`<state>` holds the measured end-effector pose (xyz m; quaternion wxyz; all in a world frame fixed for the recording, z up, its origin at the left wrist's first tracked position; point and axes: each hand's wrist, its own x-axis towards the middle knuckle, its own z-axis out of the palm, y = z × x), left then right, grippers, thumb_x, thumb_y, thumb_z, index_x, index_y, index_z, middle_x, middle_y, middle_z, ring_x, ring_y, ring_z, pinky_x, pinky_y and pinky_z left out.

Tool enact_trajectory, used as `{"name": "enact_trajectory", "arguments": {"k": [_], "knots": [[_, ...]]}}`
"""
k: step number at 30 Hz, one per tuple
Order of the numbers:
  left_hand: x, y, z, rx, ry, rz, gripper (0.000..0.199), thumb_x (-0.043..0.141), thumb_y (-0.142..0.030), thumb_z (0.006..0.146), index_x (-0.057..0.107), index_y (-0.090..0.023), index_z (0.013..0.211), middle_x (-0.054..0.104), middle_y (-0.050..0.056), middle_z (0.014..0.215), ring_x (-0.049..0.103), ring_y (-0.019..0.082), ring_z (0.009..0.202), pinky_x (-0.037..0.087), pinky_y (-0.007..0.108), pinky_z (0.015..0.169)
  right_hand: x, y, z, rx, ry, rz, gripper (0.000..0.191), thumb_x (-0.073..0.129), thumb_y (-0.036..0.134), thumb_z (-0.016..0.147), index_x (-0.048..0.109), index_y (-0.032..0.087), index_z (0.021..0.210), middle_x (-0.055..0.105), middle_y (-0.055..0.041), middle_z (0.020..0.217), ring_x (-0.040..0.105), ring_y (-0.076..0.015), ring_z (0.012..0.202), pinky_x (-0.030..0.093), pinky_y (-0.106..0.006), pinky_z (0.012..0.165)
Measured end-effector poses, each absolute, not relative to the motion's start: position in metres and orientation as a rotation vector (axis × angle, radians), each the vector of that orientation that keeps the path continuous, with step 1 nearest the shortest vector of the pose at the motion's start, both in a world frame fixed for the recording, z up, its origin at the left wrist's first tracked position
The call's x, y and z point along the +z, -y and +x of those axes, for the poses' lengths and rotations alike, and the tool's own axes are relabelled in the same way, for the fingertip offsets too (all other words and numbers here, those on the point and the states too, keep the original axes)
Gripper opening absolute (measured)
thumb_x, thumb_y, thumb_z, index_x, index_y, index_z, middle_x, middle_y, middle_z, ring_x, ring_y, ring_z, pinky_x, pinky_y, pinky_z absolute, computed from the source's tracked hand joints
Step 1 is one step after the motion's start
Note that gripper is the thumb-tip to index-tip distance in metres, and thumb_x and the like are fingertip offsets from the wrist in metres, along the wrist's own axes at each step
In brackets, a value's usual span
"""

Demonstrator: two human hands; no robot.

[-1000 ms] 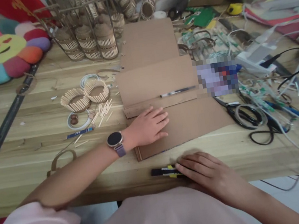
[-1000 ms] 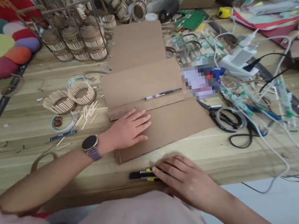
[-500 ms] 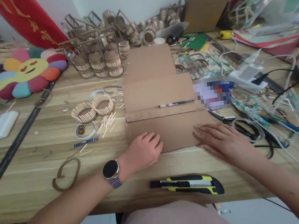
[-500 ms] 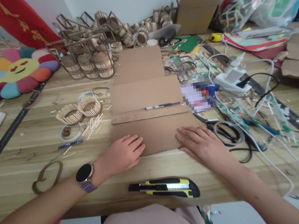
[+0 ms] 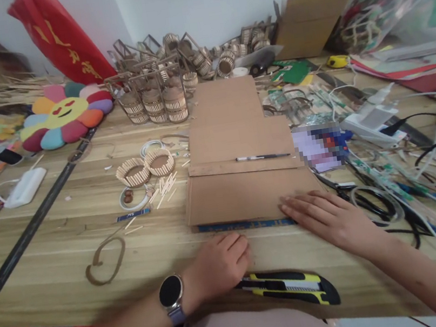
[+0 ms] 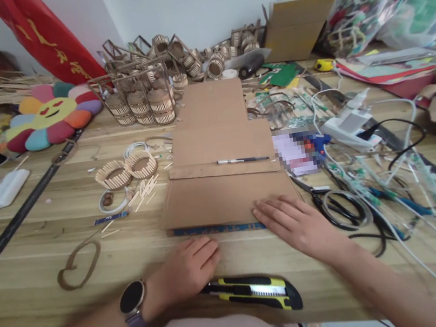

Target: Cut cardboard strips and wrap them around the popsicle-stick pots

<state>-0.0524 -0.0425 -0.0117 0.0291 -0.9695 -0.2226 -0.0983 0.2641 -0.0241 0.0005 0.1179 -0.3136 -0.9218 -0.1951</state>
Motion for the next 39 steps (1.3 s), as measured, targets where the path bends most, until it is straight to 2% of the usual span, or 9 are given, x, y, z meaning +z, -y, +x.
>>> {"name": "enact_trajectory", "arguments": {"k": [3, 5, 10, 17, 23, 29, 32, 36, 39], "knots": [[-0.017, 0.042, -0.05, -0.319, 0.783, -2.911, 0.027, 0.043, -0.015, 0.101, 0.063, -0.01, 0.119, 0.067, 0.015, 0.126, 0.059, 0.024, 0.119, 0.051, 0.036, 0.097, 0.005, 0.023, 0.261, -0.561, 2.664, -0.943, 0.054, 0.042, 0.01, 0.1, 0.038, 0.025, 0.152, 0.068, -0.0062, 0.132, 0.059, -0.0207, 0.123, 0.046, -0.04, 0.104], [-0.017, 0.04, -0.048, -0.275, 0.895, -2.876, 0.031, 0.042, -0.016, 0.101, 0.059, -0.01, 0.127, 0.064, 0.016, 0.133, 0.057, 0.025, 0.124, 0.05, 0.037, 0.1, 0.005, 0.022, 0.26, -0.547, 2.651, -0.966, 0.056, 0.042, 0.011, 0.1, 0.035, 0.026, 0.154, 0.068, -0.0056, 0.131, 0.059, -0.0197, 0.123, 0.045, -0.039, 0.104], [-0.009, 0.038, -0.042, -0.112, 1.058, -2.937, 0.033, 0.047, -0.013, 0.099, 0.054, -0.009, 0.131, 0.068, 0.014, 0.117, 0.063, 0.024, 0.108, 0.055, 0.036, 0.088, 0.001, 0.022, 0.259, -0.544, 2.627, -0.977, 0.051, 0.042, 0.013, 0.101, 0.04, 0.024, 0.151, 0.069, -0.0065, 0.129, 0.059, -0.0199, 0.122, 0.044, -0.04, 0.105], [-0.001, 0.045, -0.046, -0.119, 0.964, -3.054, 0.021, 0.047, -0.011, 0.098, 0.059, -0.011, 0.115, 0.065, 0.007, 0.094, 0.063, 0.021, 0.083, 0.055, 0.033, 0.072, 0.006, 0.019, 0.254, -0.452, 2.657, -0.937, 0.042, 0.046, 0.012, 0.099, 0.055, 0.019, 0.139, 0.069, -0.0104, 0.127, 0.06, -0.0226, 0.12, 0.045, -0.041, 0.102], [0.022, 0.045, -0.06, -0.168, 1.038, -3.144, 0.019, 0.044, -0.01, 0.098, 0.061, -0.016, 0.097, 0.062, 0.004, 0.093, 0.061, 0.018, 0.08, 0.053, 0.029, 0.073, 0.012, 0.018, 0.255, -0.214, 2.556, -1.057, 0.035, 0.043, 0.023, 0.101, 0.065, 0.026, 0.128, 0.072, -0.0074, 0.118, 0.065, -0.0211, 0.109, 0.053, -0.038, 0.089], [0.036, 0.01, -0.057, -0.324, 1.24, -3.167, 0.03, 0.038, -0.006, 0.096, 0.065, -0.015, 0.106, 0.062, 0.005, 0.097, 0.062, 0.015, 0.084, 0.055, 0.027, 0.078, 0.023, 0.015, 0.276, -0.297, 2.301, -1.233, 0.025, 0.05, 0.024, 0.098, 0.068, 0.022, 0.116, 0.073, -0.0098, 0.108, 0.068, -0.0246, 0.095, 0.053, -0.041, 0.083], [0.031, -0.019, -0.048, -0.568, 1.279, -3.028, 0.035, 0.039, -0.005, 0.095, 0.061, -0.015, 0.119, 0.063, 0.009, 0.108, 0.063, 0.018, 0.098, 0.055, 0.033, 0.089, 0.027, 0.015, 0.277, -0.368, 2.208, -1.297, 0.023, 0.053, 0.023, 0.097, 0.068, 0.021, 0.114, 0.072, -0.0121, 0.108, 0.068, -0.0261, 0.094, 0.052, -0.042, 0.082], [0.023, -0.04, -0.047, -0.684, 1.279, -2.733, 0.034, 0.042, -0.011, 0.098, 0.057, -0.013, 0.128, 0.055, 0.017, 0.134, 0.05, 0.029, 0.132, 0.046, 0.051, 0.108, 0.016, 0.027, 0.277, -0.412, 2.265, -1.394, 0.028, 0.048, 0.03, 0.1, 0.068, 0.018, 0.116, 0.07, -0.0142, 0.112, 0.067, -0.0286, 0.095, 0.053, -0.043, 0.08], [0.015, -0.031, -0.061, -0.608, 1.344, -2.684, 0.03, 0.047, -0.019, 0.098, 0.061, -0.011, 0.124, 0.059, 0.018, 0.128, 0.055, 0.032, 0.124, 0.05, 0.052, 0.102, -0.002, 0.042, 0.281, -0.433, 2.316, -1.516, 0.038, 0.042, 0.04, 0.102, 0.067, 0.017, 0.12, 0.07, -0.0141, 0.114, 0.068, -0.0284, 0.094, 0.054, -0.043, 0.079]]}}
